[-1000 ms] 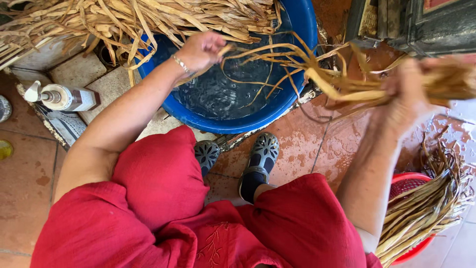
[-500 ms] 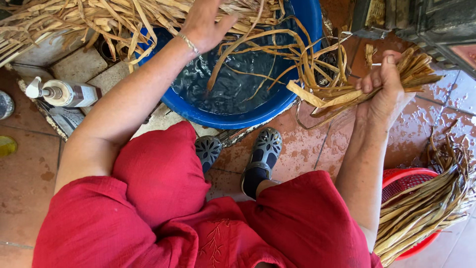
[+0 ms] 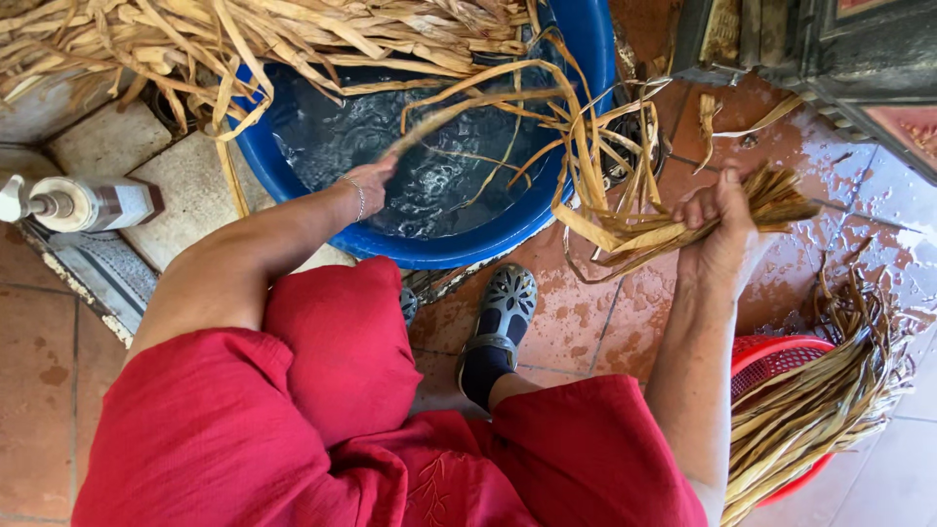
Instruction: The person sits on a tiled floor and repeatedly dips long dried plant strips into a blue basin of water, then pulls them apart by hand to separate fibers. The separated strips are placed into a red basket beside the basin.
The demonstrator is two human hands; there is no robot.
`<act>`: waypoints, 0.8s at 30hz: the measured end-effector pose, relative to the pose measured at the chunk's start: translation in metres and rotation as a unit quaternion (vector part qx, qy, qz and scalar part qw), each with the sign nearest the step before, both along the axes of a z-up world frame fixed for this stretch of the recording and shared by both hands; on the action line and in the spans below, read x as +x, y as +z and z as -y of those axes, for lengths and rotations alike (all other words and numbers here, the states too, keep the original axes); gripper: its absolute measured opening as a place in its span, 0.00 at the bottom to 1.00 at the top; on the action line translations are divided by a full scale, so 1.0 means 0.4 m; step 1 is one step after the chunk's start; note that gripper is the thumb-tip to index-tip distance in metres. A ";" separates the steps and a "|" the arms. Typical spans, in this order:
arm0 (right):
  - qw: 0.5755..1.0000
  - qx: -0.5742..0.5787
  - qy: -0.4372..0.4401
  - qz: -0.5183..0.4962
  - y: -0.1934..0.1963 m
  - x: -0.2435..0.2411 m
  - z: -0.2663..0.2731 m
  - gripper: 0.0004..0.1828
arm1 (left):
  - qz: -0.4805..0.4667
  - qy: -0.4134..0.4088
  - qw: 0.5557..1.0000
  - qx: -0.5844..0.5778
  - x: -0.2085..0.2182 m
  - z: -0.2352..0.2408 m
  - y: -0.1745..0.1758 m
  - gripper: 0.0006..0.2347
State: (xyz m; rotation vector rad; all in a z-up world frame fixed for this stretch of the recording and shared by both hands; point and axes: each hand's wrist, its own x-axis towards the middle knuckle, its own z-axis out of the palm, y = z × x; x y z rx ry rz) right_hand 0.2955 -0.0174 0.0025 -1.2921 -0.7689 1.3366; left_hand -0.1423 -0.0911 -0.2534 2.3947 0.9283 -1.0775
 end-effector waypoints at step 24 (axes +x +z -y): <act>0.993 0.043 0.095 -0.047 0.002 -0.293 0.047 0.10 | 0.575 0.506 0.579 -0.279 0.391 -0.211 0.632 0.14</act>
